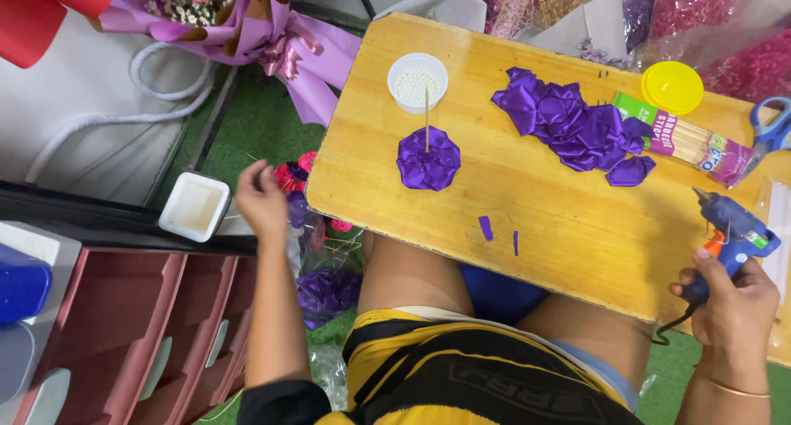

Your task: The person assembles a purple fabric flower by applying hot glue to small fabric pieces and attaching them to a wooden stick. They then add a decorative pearl to the center of the flower.

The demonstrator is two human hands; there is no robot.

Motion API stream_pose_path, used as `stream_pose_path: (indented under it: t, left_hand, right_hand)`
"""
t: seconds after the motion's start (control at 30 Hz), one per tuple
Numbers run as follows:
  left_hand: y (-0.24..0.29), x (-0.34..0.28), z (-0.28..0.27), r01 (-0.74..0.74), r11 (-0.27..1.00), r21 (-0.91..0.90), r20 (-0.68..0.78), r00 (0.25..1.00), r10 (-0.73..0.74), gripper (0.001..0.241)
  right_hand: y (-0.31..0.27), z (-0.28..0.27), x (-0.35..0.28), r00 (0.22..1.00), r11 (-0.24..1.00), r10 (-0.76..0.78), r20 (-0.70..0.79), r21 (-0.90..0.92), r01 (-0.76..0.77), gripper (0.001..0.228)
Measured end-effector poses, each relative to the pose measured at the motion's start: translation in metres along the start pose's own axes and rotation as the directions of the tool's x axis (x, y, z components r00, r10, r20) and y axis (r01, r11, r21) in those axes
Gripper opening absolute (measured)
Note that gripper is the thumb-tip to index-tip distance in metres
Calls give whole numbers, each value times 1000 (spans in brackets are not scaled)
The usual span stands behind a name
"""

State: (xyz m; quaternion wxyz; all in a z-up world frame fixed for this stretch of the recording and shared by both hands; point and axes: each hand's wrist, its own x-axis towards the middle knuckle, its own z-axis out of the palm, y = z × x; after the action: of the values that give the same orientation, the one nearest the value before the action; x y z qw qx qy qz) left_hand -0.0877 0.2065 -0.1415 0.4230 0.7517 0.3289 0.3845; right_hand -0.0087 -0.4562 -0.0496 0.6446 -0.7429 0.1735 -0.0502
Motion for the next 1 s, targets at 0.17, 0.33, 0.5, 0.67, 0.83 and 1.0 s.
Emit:
stream_pose_path:
  t: [0.17,0.33,0.5,0.67,0.83,1.0]
  left_hand:
    - [169,-40,40,-319,913,-256,230,897,378,16]
    - [204,-52,113,-327,918,-226,601,695,395,53]
    - [206,-27,96,-447,871,-203,401,774,491,14]
    - [195,4,67,-397,915,-74,344,851,397,14]
    - [179,11,61,-136,989,-59,373,916,148,24]
    - [169,-14,46,-186,971,-148,149,967,208,42]
  right_hand:
    - [-2,4,3,1000,1000,-11,2,-20,11,22]
    - [-6,11,-2,1000,1000,-3,21,-29,3,21]
    - [-4,8,1,1000,999,13,11,-39,-12,21]
    - [9,5,9,1000,999,7,8,-48,-6,20]
    - [6,10,4,999,997,6,38,-76,-4,20]
    - [0,4,5,1000,997,21,22,-69,-19,19]
